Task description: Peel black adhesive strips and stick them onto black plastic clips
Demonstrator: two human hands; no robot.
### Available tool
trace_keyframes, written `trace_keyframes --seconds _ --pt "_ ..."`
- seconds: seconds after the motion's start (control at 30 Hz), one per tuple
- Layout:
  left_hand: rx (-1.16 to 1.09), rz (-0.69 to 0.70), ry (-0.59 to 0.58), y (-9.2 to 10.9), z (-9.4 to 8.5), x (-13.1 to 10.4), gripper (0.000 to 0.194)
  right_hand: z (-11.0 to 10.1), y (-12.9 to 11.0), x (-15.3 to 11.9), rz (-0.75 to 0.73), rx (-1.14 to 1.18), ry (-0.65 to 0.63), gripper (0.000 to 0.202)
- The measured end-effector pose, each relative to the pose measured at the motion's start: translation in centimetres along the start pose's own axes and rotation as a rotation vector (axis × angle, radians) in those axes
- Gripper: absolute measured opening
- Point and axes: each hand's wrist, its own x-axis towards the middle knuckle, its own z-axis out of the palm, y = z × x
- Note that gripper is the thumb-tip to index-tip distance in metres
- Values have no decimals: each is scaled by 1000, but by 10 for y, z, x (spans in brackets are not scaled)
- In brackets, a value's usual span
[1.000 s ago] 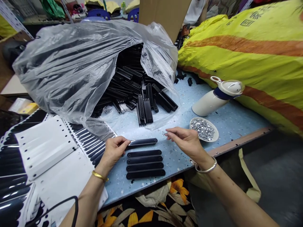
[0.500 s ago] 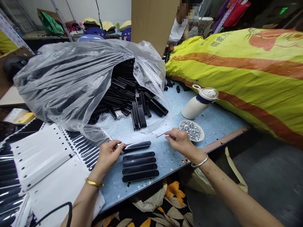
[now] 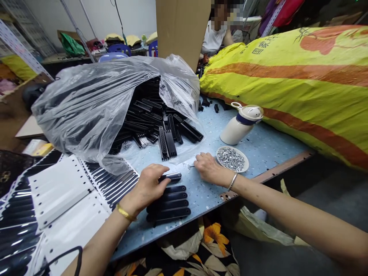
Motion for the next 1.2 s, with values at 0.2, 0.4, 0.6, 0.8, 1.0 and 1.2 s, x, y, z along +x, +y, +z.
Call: trace_keyframes --seconds 0.2,0.4,0.6,0.8,1.0,1.2 --pt "149 -56 -224 0 29 24 27 1 -8 -22 8 168 78 25" --pt "122 -83 -347 0 38 25 8 3 -17 -27 -76 664 299 18" --pt "54 -86 -356 -3 41 21 8 -1 -21 -15 -120 741 285 22" --pt "63 -83 -359 -3 41 22 8 2 -27 -10 -102 781 333 20" --pt "83 -119 -405 1 39 24 9 3 -32 -8 -19 854 315 16" --pt "98 -135 -422 4 38 25 11 7 -34 -5 -15 859 305 17"
